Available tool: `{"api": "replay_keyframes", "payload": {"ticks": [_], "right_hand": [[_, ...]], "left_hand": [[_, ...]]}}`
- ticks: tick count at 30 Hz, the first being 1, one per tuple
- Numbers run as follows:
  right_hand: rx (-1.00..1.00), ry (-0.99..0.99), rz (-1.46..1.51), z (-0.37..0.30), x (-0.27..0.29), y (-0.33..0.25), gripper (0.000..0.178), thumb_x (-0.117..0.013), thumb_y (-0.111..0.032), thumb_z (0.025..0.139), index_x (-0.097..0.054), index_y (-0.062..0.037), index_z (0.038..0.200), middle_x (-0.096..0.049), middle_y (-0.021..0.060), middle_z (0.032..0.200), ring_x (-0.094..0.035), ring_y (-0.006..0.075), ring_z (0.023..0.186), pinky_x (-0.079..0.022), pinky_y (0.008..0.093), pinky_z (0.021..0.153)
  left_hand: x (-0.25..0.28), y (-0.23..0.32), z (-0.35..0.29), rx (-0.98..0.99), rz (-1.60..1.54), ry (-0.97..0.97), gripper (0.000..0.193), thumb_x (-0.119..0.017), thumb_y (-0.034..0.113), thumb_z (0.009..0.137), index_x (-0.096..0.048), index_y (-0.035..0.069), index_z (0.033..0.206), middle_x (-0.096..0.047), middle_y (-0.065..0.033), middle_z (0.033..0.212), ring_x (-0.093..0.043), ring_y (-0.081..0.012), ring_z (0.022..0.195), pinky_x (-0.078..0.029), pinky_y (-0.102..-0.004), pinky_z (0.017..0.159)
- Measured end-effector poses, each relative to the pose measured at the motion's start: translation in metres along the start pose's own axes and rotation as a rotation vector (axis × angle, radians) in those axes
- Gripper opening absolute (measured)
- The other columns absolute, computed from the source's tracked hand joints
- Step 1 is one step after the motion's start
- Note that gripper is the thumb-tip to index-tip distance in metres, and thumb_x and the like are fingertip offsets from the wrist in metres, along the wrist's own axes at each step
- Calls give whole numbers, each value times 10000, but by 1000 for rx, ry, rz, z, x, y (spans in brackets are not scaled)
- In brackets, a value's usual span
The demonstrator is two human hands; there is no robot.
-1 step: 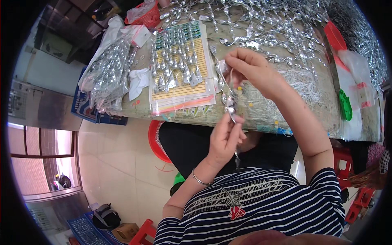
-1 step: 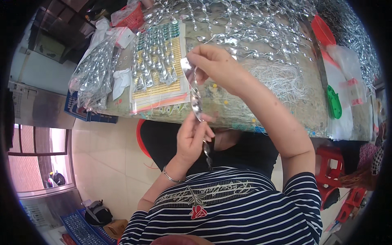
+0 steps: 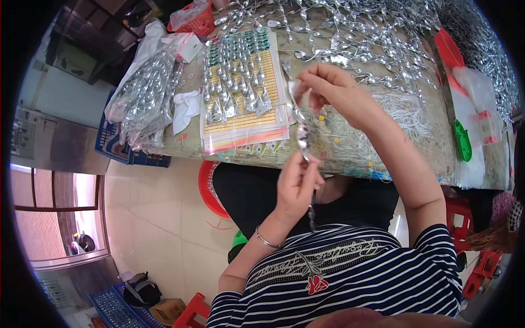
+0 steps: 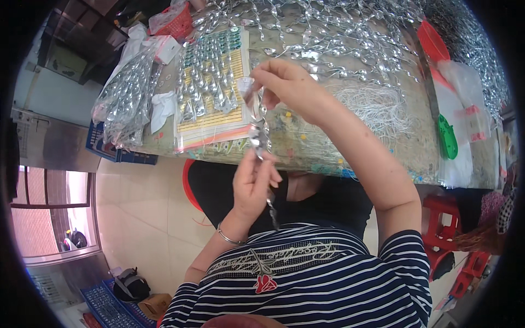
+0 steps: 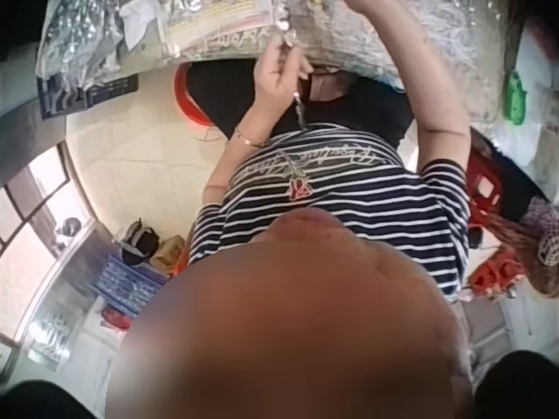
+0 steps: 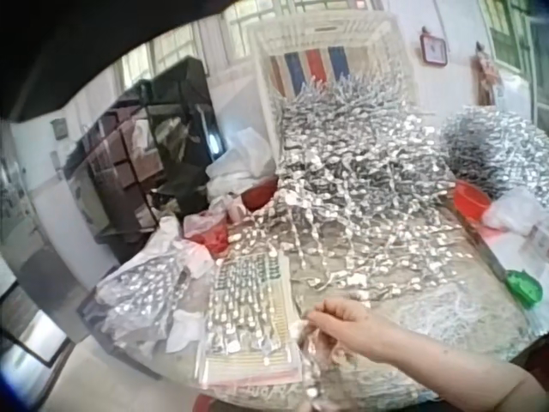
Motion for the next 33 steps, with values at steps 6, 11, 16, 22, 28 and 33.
{"api": "replay_keyframes", "payload": {"ticks": [6,11,16,22,28,33], "right_hand": [[-76,255,-795,66,29,90,465,-599,-347,853,-577,42,1107,-654,180,982,-632,273,898,-501,376,754],[-53,272,-874,93,10,119,447,-689,-337,683,-653,30,935,-645,248,935,-631,381,887,-500,450,782],[-106,284,-786,86,20,104,423,-669,-314,698,-663,38,932,-661,243,884,-650,356,882,-517,421,763],[18,161,-693,41,51,53,314,-625,-267,768,-613,42,828,-654,194,764,-652,228,728,-504,331,636],[-83,404,-325,-83,114,-17,372,-538,-276,900,-474,-22,1164,-606,69,865,-561,131,699,-462,279,593],[175,903,-871,-178,226,29,261,-520,-231,936,-502,-29,1100,-581,85,864,-551,168,757,-471,314,707]], "left_hand": [[40,-2,-6,19,-33,345,122,-431,63,970,-511,18,1050,-499,-12,664,-396,-33,515,-287,-175,457],[71,-7,-29,-14,3,477,103,-430,79,974,-511,23,1005,-482,5,674,-375,-25,519,-263,-162,462],[89,-22,-40,2,12,454,124,-434,89,972,-503,12,1041,-538,-11,832,-402,-17,520,-263,-157,425],[85,-28,-47,41,32,431,155,-429,76,971,-501,10,1092,-542,-10,858,-417,-15,534,-277,-150,431],[71,-34,-51,41,64,289,141,-456,97,971,-521,7,1058,-514,-7,794,-398,-18,505,-283,-153,431],[50,-33,-50,132,115,222,262,-468,83,971,-507,-28,1205,-514,-5,766,-382,-15,508,-284,-159,435]]}}
Point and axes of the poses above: each hand's wrist, its own z-axis towards the middle knuckle, its own x-axis out of the back of the hand, y = z × x, the point moved 4 cm from there along z, towards the middle knuckle
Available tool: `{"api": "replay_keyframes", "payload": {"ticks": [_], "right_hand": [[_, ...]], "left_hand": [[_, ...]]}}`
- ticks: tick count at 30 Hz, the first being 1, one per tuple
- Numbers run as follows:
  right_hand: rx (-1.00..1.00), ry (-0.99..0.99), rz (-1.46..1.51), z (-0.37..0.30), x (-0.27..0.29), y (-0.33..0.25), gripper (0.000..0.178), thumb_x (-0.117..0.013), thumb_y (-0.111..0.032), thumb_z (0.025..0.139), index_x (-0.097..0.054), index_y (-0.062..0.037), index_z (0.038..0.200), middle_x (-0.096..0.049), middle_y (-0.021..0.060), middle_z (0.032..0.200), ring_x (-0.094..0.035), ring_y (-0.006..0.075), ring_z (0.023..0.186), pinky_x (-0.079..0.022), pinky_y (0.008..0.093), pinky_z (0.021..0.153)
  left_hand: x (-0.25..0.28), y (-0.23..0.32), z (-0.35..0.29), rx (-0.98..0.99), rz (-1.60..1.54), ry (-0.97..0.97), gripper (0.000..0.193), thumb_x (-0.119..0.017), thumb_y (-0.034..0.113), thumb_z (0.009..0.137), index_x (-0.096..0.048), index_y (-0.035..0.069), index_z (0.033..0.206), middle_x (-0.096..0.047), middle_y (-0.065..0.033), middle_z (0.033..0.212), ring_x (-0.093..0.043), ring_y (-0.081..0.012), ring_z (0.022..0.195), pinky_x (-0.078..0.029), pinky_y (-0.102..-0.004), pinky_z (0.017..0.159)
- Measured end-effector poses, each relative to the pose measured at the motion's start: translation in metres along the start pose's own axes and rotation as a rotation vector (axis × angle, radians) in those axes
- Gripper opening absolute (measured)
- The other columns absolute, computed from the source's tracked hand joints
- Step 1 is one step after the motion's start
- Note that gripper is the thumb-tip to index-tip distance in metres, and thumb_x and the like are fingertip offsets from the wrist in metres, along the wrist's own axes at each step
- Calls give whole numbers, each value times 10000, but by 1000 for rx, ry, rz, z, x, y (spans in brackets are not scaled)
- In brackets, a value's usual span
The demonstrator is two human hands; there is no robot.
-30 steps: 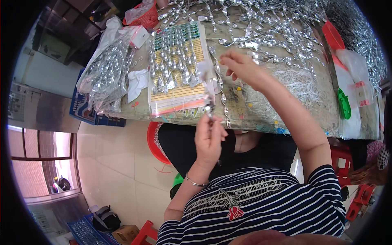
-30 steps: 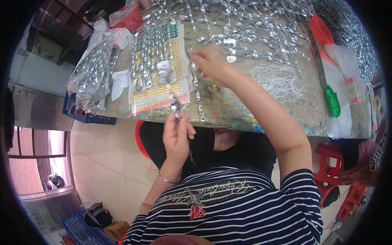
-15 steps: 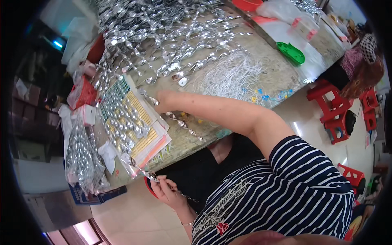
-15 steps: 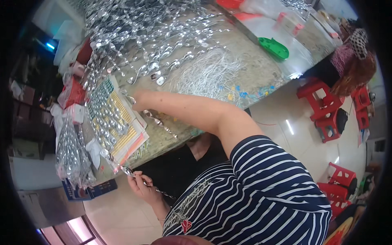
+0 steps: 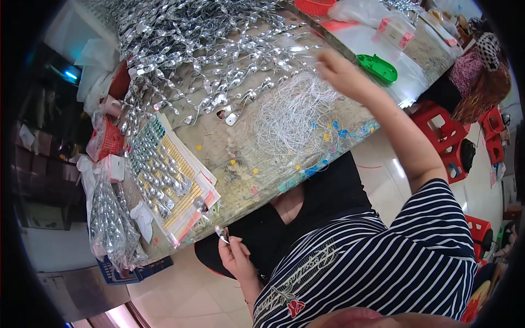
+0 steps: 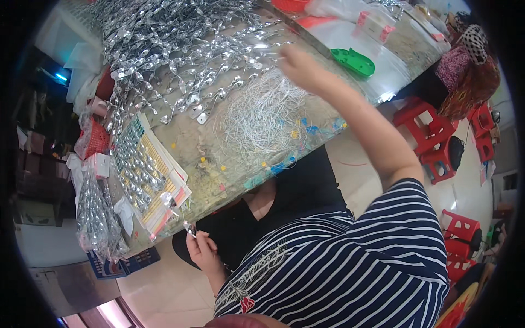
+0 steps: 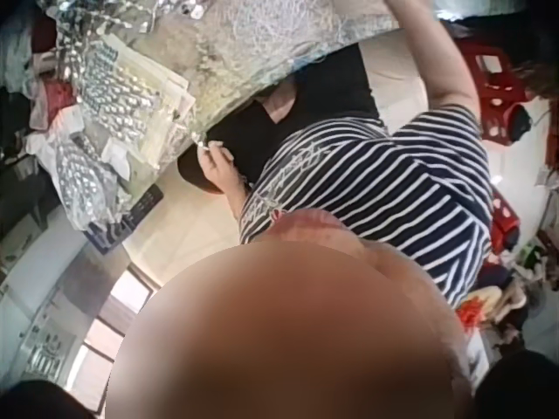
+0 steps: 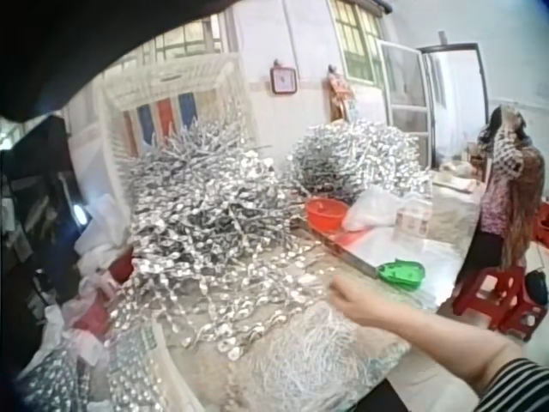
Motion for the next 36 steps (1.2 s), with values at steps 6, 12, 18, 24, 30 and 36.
{"api": "replay_keyframes", "payload": {"ticks": [6,12,18,24,30,36], "right_hand": [[-256,-47,-245,-26,40,122,234,-486,-120,913,-510,-6,1115,-604,176,926,-601,270,865,-467,355,788],[-139,40,-409,-32,29,159,323,-507,-45,855,-513,0,1175,-591,220,1028,-583,344,978,-454,408,854],[75,120,-559,-32,16,110,357,-556,-80,864,-521,-5,1212,-579,193,1075,-578,334,978,-455,402,870],[-238,-528,352,-77,-56,-44,381,-557,-217,933,-503,-55,1274,-577,72,1179,-568,150,968,-468,300,850],[-358,-882,841,-121,-109,-133,336,-512,-275,958,-496,-31,1188,-583,91,946,-576,147,740,-485,288,683],[-431,-1039,945,-133,-136,-154,157,-449,-200,1000,-499,-60,1050,-540,-6,772,-498,43,633,-435,197,562]], "left_hand": [[-18,-2,2,90,106,-118,337,-483,93,965,-470,18,1293,-520,4,777,-392,-10,522,-295,-153,443],[-30,-5,1,178,210,-259,329,-508,107,953,-518,-2,1264,-518,13,781,-425,-16,548,-318,-159,462],[-36,0,2,191,218,-346,300,-506,91,945,-539,-16,1224,-549,-4,830,-486,-36,587,-375,-167,508],[-50,7,5,275,132,-409,252,-517,79,937,-577,-13,1164,-587,-36,907,-551,-67,664,-436,-189,576],[-68,19,9,294,114,-584,212,-514,107,953,-596,-4,1114,-590,-46,954,-584,-84,728,-467,-198,611],[-65,30,19,399,-69,-569,226,-485,120,965,-559,-16,1130,-606,-64,958,-590,-92,739,-478,-207,612]]}}
Point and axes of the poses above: each hand's wrist, its own z-axis towards the middle knuckle, its own x-axis out of the back of the hand, y = z × x, the point moved 4 cm from there along z, towards the middle knuckle
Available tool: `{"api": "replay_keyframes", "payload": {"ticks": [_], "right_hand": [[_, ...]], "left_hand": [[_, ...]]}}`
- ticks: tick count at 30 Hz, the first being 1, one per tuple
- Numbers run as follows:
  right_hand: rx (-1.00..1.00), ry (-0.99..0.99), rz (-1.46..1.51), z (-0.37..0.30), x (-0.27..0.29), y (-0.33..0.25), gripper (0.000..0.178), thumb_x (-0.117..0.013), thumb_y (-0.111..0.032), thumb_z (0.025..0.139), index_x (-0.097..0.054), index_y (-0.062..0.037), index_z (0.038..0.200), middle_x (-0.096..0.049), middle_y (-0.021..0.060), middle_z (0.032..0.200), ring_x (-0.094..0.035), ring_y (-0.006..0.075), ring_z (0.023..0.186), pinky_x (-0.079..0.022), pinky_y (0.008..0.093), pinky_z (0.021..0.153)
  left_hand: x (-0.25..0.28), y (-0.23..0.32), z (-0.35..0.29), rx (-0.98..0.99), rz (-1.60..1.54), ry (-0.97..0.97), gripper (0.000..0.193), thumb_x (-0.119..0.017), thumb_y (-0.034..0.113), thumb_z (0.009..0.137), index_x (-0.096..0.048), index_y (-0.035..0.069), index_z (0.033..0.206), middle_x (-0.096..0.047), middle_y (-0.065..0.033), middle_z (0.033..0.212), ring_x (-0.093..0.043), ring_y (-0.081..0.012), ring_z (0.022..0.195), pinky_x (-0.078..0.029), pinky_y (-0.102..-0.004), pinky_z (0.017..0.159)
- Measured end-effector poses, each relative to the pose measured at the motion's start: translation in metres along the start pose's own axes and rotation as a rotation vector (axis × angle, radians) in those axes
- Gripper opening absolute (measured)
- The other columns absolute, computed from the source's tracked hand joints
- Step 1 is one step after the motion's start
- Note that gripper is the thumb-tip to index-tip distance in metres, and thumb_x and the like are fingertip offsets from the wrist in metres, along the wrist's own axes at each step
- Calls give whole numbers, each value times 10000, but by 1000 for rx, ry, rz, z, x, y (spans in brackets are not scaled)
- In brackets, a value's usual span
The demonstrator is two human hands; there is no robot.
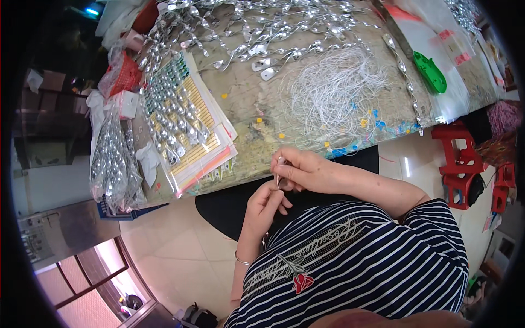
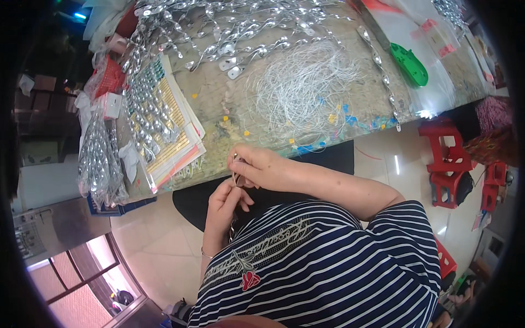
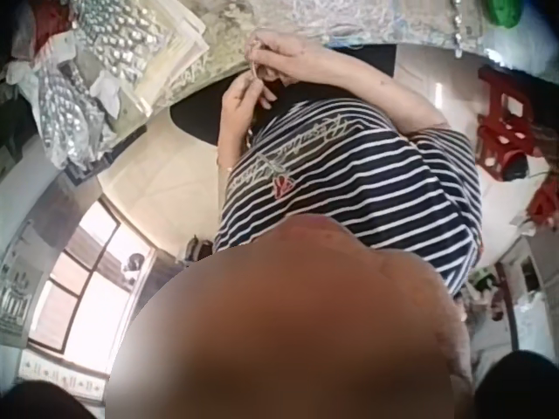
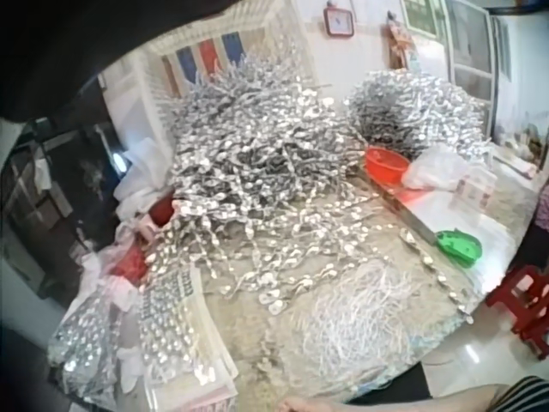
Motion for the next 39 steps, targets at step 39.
{"api": "replay_keyframes", "payload": {"ticks": [39], "right_hand": [[127,-73,-137,42,0,-30,102,-487,-152,969,-489,-55,942,-513,-10,701,-484,76,642,-421,233,592]], "left_hand": [[48,22,18,-73,39,362,242,-528,130,951,-595,-22,1127,-618,-18,826,-499,-33,617,-402,-169,545]]}}
Point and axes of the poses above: each hand's wrist, its own z-axis towards the middle knuckle, its own x-axis out of the back of the hand, y = z × x, the point moved 4 cm from there along z, towards the middle knuckle
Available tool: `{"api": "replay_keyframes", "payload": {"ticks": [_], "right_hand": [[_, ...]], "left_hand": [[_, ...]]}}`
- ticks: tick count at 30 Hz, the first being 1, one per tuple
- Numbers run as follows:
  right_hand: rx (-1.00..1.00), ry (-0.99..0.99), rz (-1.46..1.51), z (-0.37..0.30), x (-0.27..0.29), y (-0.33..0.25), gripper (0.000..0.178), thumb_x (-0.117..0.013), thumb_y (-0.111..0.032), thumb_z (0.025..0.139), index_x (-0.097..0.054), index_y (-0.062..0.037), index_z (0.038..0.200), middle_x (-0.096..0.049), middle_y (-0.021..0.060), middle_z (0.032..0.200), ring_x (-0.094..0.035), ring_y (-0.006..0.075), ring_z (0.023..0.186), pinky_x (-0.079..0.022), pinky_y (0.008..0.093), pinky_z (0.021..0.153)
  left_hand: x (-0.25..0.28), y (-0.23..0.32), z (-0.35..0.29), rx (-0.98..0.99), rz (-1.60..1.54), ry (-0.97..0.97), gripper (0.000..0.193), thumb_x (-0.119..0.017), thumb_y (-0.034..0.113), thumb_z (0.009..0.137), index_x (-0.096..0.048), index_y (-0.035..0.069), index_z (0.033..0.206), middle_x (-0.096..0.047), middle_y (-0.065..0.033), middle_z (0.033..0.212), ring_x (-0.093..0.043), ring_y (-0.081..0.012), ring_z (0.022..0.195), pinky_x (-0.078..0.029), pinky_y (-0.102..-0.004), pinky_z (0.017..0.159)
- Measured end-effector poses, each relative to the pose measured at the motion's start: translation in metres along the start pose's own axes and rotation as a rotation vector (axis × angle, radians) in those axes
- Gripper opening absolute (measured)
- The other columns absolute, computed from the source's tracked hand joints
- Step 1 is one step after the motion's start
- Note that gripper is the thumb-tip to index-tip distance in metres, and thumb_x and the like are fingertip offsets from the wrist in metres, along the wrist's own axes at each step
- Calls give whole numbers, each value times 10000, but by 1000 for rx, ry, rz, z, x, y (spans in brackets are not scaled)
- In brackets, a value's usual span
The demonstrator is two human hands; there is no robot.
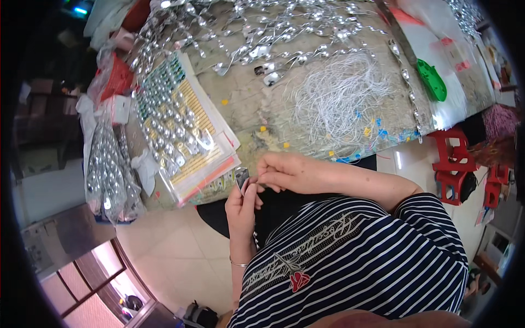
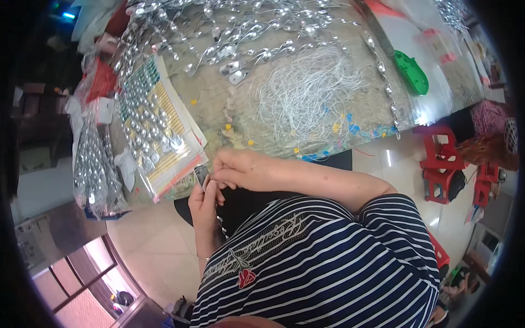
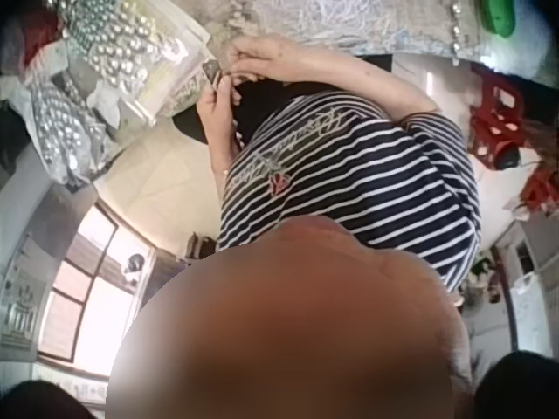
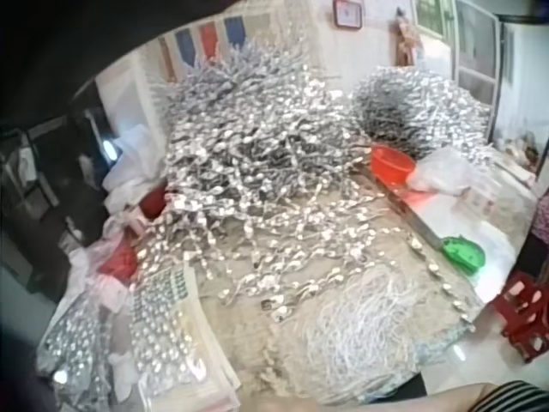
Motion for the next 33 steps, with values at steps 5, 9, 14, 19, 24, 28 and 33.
{"api": "replay_keyframes", "payload": {"ticks": [5,9,14,19,24,28,33], "right_hand": [[-98,-6,197,-3,-1,8,118,-451,-186,990,-474,-70,987,-492,-24,708,-445,56,633,-395,213,574],[-180,92,290,-4,6,13,231,-387,-268,1016,-473,-60,1066,-451,-20,690,-398,65,601,-402,215,620],[-111,187,423,-2,17,21,378,-325,-372,1021,-470,-42,1135,-444,-2,670,-401,96,587,-432,263,771],[-125,178,560,-2,19,13,450,-303,-430,1014,-474,-36,1147,-445,3,662,-417,107,588,-427,265,761],[-39,410,321,-13,53,0,398,-337,-368,1019,-509,-27,1131,-446,6,693,-416,100,627,-350,222,606],[-50,534,182,-24,77,7,284,-387,-262,1015,-531,-36,1109,-440,1,718,-400,91,657,-344,219,615],[-134,553,82,-31,80,22,217,-452,-205,995,-538,-32,1094,-454,-21,749,-412,74,679,-345,210,606]], "left_hand": [[-1,7,1,-30,21,-22,259,-507,141,963,-587,-31,1140,-627,-20,843,-477,-21,598,-388,-162,535],[-2,10,5,-15,27,25,252,-507,140,961,-592,-29,1128,-606,-19,808,-463,-23,584,-370,-165,518],[-2,11,4,-21,6,22,256,-512,143,959,-591,-31,1129,-608,-14,810,-457,-19,585,-364,-161,519],[0,5,4,-35,-24,14,261,-523,145,954,-594,-29,1136,-615,-13,808,-448,-14,569,-360,-155,513],[11,-2,4,-6,-5,52,281,-523,185,961,-605,4,1160,-611,10,804,-445,-6,578,-379,-156,527],[17,-11,1,15,22,108,275,-532,183,957,-609,11,1157,-610,10,803,-443,-6,563,-374,-152,509],[12,-16,2,36,48,69,247,-549,153,944,-621,19,1138,-605,4,786,-454,-16,568,-389,-164,517]]}}
Point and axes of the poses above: each hand's wrist, its own z-axis towards the middle knuckle, its own x-axis out of the back of the hand, y = z × x, the point moved 4 cm from there along z, towards the middle knuckle
